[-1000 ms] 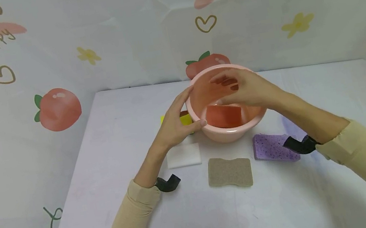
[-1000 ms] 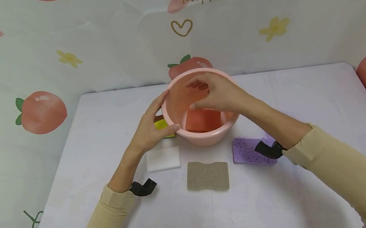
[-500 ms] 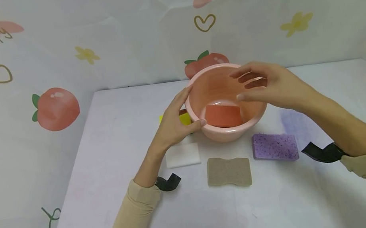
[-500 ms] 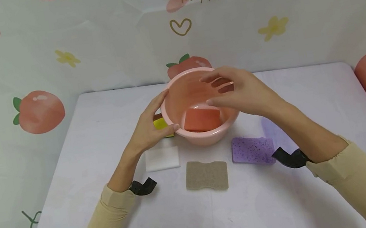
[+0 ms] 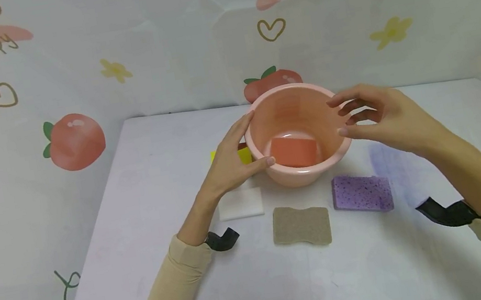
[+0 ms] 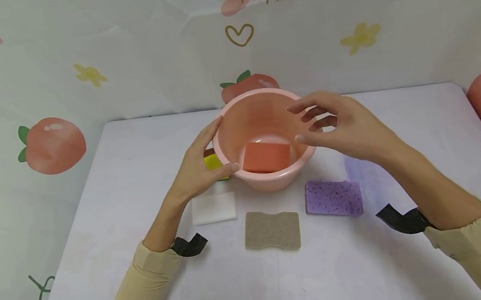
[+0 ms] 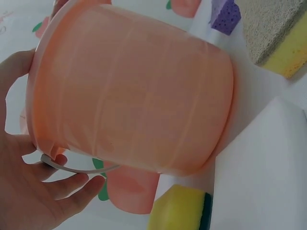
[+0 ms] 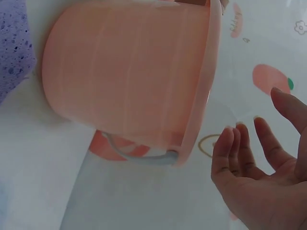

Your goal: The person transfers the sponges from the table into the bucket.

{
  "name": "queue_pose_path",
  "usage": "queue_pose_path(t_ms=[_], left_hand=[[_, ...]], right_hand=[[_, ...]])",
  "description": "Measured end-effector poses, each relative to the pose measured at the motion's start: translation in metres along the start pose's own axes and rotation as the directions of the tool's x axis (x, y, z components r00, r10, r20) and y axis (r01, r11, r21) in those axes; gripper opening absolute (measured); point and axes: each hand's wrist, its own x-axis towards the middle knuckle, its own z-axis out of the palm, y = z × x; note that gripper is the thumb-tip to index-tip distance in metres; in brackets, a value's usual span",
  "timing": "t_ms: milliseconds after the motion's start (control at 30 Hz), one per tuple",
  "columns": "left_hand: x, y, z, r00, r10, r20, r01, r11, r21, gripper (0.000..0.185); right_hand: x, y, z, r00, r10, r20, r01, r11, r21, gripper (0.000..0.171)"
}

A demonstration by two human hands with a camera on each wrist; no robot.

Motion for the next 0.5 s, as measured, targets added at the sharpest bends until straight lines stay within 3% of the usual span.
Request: queue_pose_path(t_ms=[300,500], left_hand=[[0.0,0.003,0.0,0.999,-0.041,0.011,0.041,0.999,0.024,0.099],[-0.001,0.004,0.0,0.999,-0.051,0.013,0.05,0.999,0.016,0.099]], right_hand=[[-0.027,0.013,-0.006,1.0,0.007,-0.014,-0.006,0.998,0.064,0.048],[-0.043,0.024,-0.007,0.999,0.022,-0.026,-0.021,0.999,0.025,0.047]])
